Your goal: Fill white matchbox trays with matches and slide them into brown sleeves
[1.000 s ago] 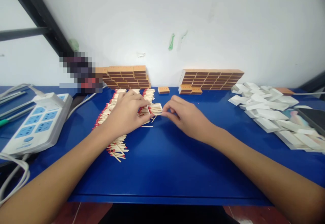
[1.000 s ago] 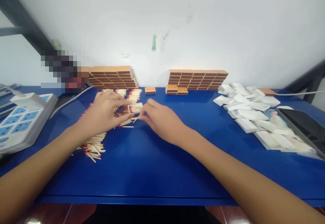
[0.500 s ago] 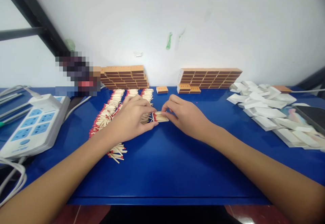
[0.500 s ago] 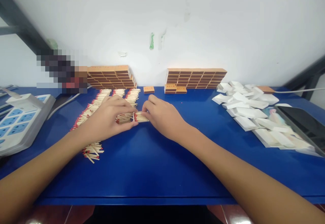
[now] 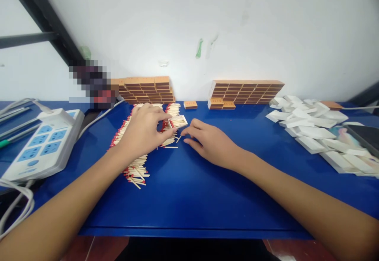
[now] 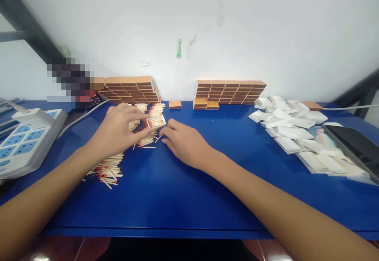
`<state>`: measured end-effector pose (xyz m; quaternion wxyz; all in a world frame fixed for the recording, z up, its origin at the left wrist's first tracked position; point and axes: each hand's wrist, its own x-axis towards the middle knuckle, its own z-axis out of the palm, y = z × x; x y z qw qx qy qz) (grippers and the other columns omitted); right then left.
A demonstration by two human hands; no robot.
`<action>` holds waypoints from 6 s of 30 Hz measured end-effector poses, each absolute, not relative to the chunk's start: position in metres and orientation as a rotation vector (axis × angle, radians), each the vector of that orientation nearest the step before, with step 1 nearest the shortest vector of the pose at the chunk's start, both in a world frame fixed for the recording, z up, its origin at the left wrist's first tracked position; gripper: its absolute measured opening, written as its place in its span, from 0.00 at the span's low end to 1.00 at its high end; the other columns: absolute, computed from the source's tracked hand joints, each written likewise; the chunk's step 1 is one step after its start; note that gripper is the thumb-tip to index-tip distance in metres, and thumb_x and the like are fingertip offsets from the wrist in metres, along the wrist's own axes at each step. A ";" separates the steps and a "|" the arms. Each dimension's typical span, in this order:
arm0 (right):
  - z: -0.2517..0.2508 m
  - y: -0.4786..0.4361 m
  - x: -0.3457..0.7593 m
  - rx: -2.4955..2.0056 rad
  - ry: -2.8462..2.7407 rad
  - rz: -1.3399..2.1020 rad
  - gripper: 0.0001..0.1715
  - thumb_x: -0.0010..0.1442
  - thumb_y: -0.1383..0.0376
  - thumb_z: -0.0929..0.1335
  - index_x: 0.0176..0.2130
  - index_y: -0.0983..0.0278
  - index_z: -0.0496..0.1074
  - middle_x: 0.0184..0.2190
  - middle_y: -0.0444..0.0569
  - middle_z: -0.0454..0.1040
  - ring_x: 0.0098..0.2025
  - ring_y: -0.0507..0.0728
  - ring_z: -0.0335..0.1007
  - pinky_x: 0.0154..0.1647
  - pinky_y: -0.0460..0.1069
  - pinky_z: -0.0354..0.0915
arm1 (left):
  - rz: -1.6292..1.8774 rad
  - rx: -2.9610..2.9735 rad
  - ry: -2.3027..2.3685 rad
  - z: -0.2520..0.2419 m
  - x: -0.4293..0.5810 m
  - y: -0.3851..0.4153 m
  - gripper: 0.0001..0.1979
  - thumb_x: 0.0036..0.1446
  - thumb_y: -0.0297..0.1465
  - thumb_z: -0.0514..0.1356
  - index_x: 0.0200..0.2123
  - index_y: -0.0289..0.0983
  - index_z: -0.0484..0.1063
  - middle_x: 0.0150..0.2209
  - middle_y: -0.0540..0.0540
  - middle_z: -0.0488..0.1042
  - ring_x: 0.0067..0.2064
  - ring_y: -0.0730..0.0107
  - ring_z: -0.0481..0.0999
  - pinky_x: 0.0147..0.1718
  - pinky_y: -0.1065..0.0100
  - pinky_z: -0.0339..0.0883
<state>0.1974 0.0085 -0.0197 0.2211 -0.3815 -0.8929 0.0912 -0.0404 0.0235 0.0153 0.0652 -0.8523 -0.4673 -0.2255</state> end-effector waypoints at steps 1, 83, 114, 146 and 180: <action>-0.022 0.010 0.196 -1.062 -2.482 0.269 0.09 0.74 0.67 0.65 0.50 0.62 0.74 0.45 0.51 0.71 0.38 0.55 0.69 0.40 0.50 0.62 | -0.676 -2.568 -1.411 0.015 -0.040 0.023 0.15 0.64 0.43 0.67 0.45 0.39 0.83 0.44 0.42 0.83 0.49 0.50 0.75 0.49 0.51 0.62; -0.008 0.015 0.209 -1.136 -2.400 0.253 0.06 0.76 0.66 0.63 0.44 0.62 0.69 0.44 0.49 0.70 0.36 0.55 0.65 0.37 0.50 0.60 | -0.547 -2.754 -1.292 0.009 -0.040 0.026 0.17 0.65 0.43 0.66 0.49 0.38 0.83 0.42 0.42 0.82 0.49 0.51 0.74 0.51 0.51 0.61; -0.010 0.022 0.220 -1.097 -2.396 0.546 0.05 0.69 0.64 0.70 0.38 0.62 0.75 0.34 0.45 0.69 0.34 0.52 0.64 0.36 0.49 0.58 | -0.508 -2.966 -1.246 0.010 -0.030 0.016 0.13 0.63 0.43 0.69 0.45 0.41 0.83 0.46 0.45 0.82 0.53 0.52 0.74 0.57 0.51 0.60; 0.000 0.015 0.222 -0.938 -2.434 0.635 0.07 0.61 0.69 0.71 0.40 0.61 0.79 0.37 0.45 0.67 0.32 0.51 0.65 0.36 0.49 0.63 | -0.666 -3.080 -1.004 0.006 -0.029 0.015 0.06 0.67 0.34 0.65 0.41 0.43 0.83 0.48 0.44 0.80 0.53 0.57 0.75 0.57 0.54 0.64; -0.006 0.020 0.223 -1.089 -2.426 0.540 0.07 0.67 0.62 0.71 0.42 0.62 0.76 0.31 0.43 0.72 0.32 0.52 0.66 0.33 0.48 0.59 | -0.711 -3.136 -0.857 0.000 -0.027 0.015 0.08 0.69 0.30 0.64 0.45 0.44 0.84 0.47 0.45 0.80 0.52 0.59 0.76 0.56 0.53 0.67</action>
